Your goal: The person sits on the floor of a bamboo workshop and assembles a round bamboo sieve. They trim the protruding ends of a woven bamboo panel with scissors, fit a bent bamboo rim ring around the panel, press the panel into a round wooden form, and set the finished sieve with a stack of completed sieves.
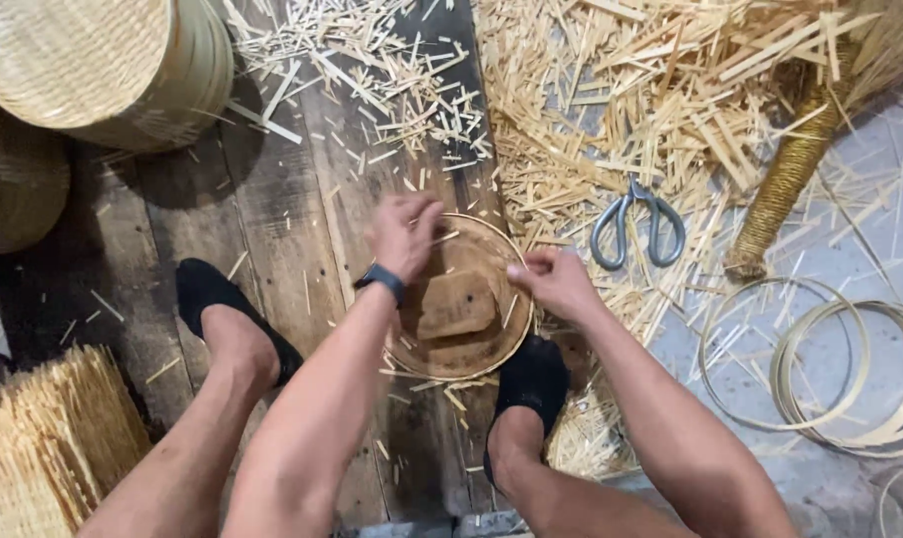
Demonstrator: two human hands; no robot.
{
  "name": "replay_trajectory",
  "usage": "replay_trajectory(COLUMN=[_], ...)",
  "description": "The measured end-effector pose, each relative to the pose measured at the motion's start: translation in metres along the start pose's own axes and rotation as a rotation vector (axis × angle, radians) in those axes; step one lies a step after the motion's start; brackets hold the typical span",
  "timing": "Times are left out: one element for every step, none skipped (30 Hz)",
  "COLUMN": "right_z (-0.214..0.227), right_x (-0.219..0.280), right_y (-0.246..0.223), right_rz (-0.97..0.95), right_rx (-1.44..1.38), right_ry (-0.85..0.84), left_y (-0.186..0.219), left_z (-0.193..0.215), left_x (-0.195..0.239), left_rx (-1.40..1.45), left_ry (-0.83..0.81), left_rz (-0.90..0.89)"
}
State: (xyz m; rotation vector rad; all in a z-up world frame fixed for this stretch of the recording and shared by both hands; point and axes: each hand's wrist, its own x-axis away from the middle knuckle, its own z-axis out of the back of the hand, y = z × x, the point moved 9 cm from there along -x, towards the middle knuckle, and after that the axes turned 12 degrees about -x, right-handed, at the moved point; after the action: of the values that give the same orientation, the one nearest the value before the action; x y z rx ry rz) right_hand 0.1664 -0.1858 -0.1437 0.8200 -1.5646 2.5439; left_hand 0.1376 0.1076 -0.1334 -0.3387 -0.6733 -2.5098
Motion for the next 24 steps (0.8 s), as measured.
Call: replay_trajectory(right_z=[-0.005, -0.011, -0.012, -0.011, -0.011, -0.012, -0.012, -0.011, -0.013, -0.013, -0.014, -0.017, -0.01, -0.003, -0.002, -0.001, -0.003, 0.0, -0.002, -0.004, -0.002, -0.014, -0.022, -0.029], right_x=[0.008, 0.016, 0.021, 0.026, 0.03, 0.028, 0.026, 0.024, 0.022, 0.021, 0.025, 0.029, 0.028, 0.027, 0.03, 0.034, 0.033, 0.035, 0.041, 0.046, 0.058, 0.07, 0.078, 0.077], right_y=[0.013, 0.025, 0.027, 0.035, 0.04, 0.042, 0.047, 0.051, 0.048, 0.05, 0.054, 0.051, 0.042, 0.032, 0.034, 0.033, 0.031, 0.023, 0.019, 0.015, 0.007, -0.004, -0.023, -0.008], right_rz=[-0.077, -0.154, -0.155, -0.232, -0.304, -0.299, -0.318, -0.336, -0.338, -0.381, -0.428, -0.436, -0.392, -0.349, -0.342, -0.327, -0.305, -0.292, -0.291, -0.289, -0.299, -0.34, -0.37, -0.366], right_rx=[-0.063, -0.125, -0.126, -0.187, -0.248, -0.251, -0.303, -0.354, -0.354, -0.377, -0.403, -0.406, -0.346, -0.286, -0.285, -0.257, -0.229, -0.228, -0.369, -0.51, -0.508, -0.736, -0.964, -0.963], right_ry=[-0.07, -0.139, -0.146, -0.107, -0.07, -0.078, -0.062, -0.047, -0.053, -0.03, -0.003, -0.008, 0.032, 0.072, 0.074, 0.068, 0.057, 0.054, 0.036, 0.017, 0.011, -0.127, -0.261, -0.26], left_y=[-0.023, -0.045, -0.057, -0.079, -0.1, -0.104, -0.111, -0.117, -0.112, -0.111, -0.11, -0.115, -0.118, -0.121, -0.118, -0.116, -0.116, -0.115, -0.119, -0.121, -0.123, -0.121, -0.111, -0.115], left_z=[0.01, 0.02, 0.025, 0.019, 0.015, 0.019, 0.012, 0.004, 0.008, 0.007, 0.006, 0.002, 0.001, 0.001, 0.001, 0.004, 0.01, 0.014, 0.013, 0.011, 0.012, 0.0, -0.007, -0.018], left_x=[0.007, 0.016, 0.024, 0.029, 0.035, 0.035, 0.036, 0.038, 0.037, 0.038, 0.041, 0.046, 0.043, 0.042, 0.044, 0.045, 0.044, 0.045, 0.052, 0.058, 0.08, 0.105, 0.12, 0.131], left_rx=[-0.012, -0.024, -0.028, 0.031, 0.09, 0.086, 0.248, 0.41, 0.41, 0.459, 0.504, 0.499, 0.442, 0.385, 0.389, 0.327, 0.267, 0.273, 0.464, 0.655, 0.653, 0.963, 1.278, 1.279], left_ry=[0.127, 0.253, 0.253, 0.116, -0.016, -0.009, -0.105, -0.201, -0.199, -0.224, -0.253, -0.256, -0.235, -0.214, -0.209, -0.188, -0.159, -0.146, -0.135, -0.122, -0.125, -0.2, -0.273, -0.274], left_rz=[-0.027, -0.056, -0.05, 0.066, 0.18, 0.186, 0.268, 0.348, 0.355, 0.407, 0.459, 0.466, 0.473, 0.48, 0.476, 0.463, 0.452, 0.45, 0.495, 0.536, 0.547, 0.626, 0.683, 0.678])
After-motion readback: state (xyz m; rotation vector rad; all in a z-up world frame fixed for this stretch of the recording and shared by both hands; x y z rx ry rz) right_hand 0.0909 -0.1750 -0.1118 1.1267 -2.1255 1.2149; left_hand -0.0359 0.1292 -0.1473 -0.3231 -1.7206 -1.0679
